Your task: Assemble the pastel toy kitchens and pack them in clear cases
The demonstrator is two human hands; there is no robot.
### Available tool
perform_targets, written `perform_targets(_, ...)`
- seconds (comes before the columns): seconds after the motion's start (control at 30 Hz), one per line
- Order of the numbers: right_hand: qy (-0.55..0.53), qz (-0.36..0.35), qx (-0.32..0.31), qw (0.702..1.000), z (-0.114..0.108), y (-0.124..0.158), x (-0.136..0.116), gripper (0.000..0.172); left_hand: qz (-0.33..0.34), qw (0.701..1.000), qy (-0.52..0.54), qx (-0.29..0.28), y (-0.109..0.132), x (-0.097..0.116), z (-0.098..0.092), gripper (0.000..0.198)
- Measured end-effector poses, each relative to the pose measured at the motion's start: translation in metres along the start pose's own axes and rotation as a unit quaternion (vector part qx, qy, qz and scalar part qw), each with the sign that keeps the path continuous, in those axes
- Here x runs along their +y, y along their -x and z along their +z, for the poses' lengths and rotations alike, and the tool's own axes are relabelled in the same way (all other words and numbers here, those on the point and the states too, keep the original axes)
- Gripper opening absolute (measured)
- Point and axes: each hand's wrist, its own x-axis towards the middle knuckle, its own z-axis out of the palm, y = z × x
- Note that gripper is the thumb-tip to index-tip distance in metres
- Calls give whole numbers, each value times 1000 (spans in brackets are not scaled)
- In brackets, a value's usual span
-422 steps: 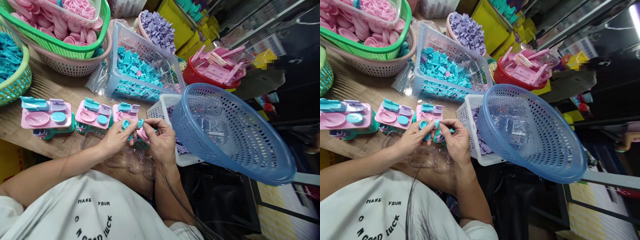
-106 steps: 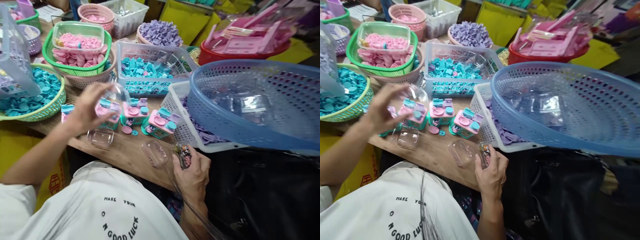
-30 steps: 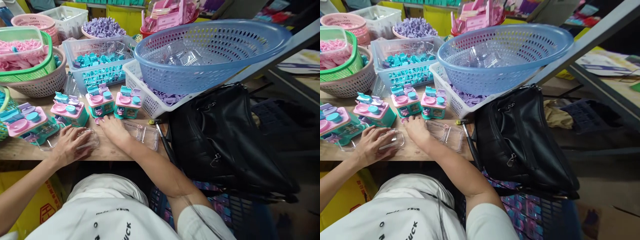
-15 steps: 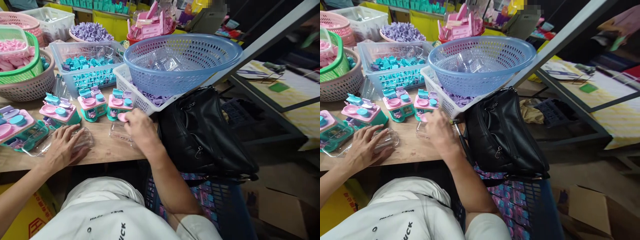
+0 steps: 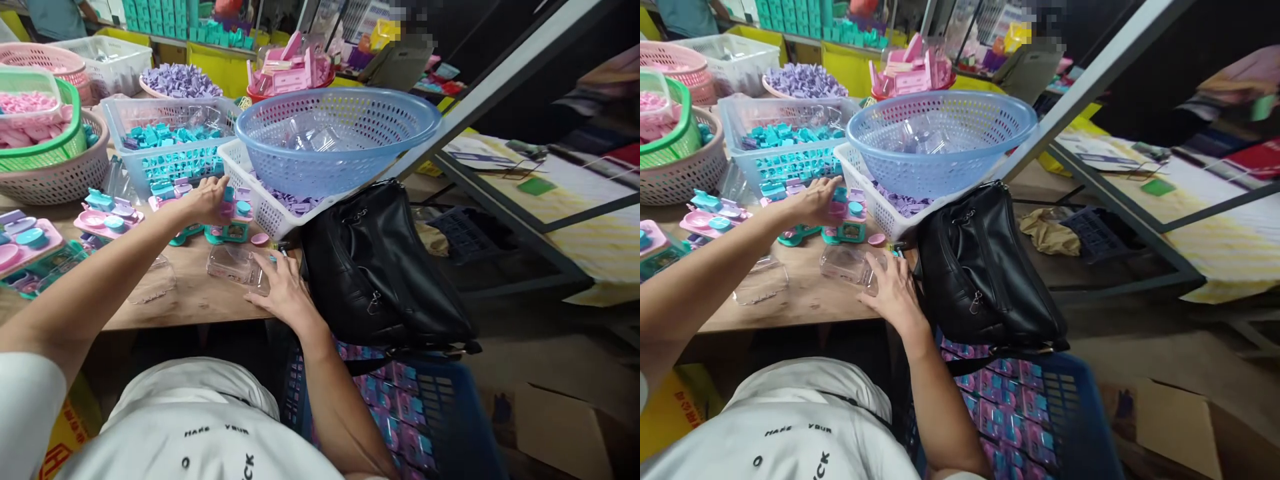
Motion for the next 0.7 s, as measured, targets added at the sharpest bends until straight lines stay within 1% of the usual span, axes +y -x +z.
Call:
perform_targets(0.07,-9,-7,11,1000,2,9,5,87,-25,999,-17,-20,-1,6,-1,98)
perform_targets(0.2,-7,14,48,999,1,24,11,84,-59,996,-61,11,16,31,0,96)
perform_targets(0.27,8,20,70,997,0,24,6,79,-74,994,-81,19,23,44,3,100)
perform_targets(0.33,14,2,84,996,0,17,-4,75,-94,991,-90,26,29,55,6,102)
perform_targets(0.4,6,-30,69,997,0,7,-14,72,-114,989,-91,34,33,63,7,98)
perform_targets(0.47,-5,-58,29,998,0,-4,-21,67,-127,987,-96,35,39,67,6,91)
perform_targets(0.57,-16,-96,-8,995,-2,-11,-20,63,-130,986,-105,23,49,69,1,83)
perform_targets(0.63,-19,-119,-18,993,-4,-12,-16,63,-106,989,-97,44,53,68,-2,80)
perform_targets(0.7,-15,-123,-30,992,-6,-11,-12,63,-58,991,-77,88,51,68,-3,68)
